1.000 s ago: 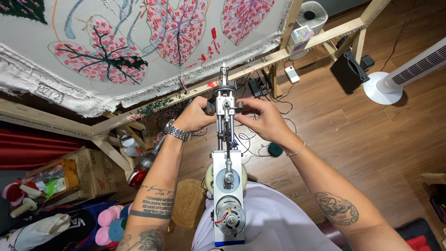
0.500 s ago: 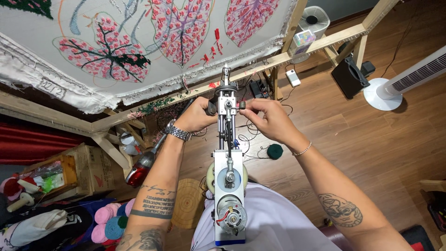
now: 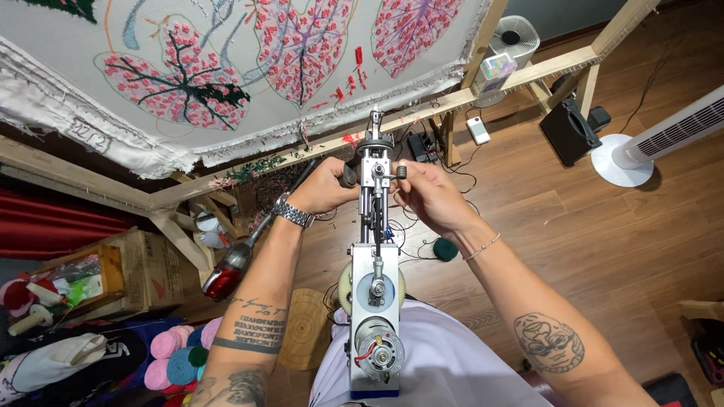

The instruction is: Threading a rug tufting gun and using it to apply yarn to a design on a rug canvas.

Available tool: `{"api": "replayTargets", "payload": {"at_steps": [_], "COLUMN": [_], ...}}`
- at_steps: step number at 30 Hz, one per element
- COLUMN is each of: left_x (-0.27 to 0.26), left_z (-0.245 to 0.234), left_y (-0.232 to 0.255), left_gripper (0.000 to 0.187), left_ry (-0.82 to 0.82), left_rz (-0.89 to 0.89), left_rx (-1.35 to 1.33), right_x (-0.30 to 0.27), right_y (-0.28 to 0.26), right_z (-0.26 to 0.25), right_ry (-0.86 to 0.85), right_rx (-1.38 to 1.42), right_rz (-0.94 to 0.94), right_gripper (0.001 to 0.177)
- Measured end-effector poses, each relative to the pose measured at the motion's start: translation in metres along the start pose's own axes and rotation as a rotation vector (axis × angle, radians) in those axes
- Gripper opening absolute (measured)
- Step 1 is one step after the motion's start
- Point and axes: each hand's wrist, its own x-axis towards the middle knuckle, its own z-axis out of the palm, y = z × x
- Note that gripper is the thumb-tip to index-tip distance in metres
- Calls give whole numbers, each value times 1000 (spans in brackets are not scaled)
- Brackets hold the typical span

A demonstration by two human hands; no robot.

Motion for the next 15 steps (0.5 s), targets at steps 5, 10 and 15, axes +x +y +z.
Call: {"api": "replayTargets", "payload": {"at_steps": [5,10,15], "left_x": [2,3,6], "left_z": [0,-3,-2], "left_y": [-3,0,-4], "left_gripper": [14,15,18], "left_ry": [-23,-22,-7], "left_rz": [20,41,1], "left_rx": [-66,-27,21], "right_x": [4,1,-1], "right_y": [14,-9,-32], "right_z": [-10,-11,-23], "right_ry": [154,184,135], "right_rx": [343,-381,-1135], "right_rz": [38,-344,-682], "right_gripper": [30,22,25]}}
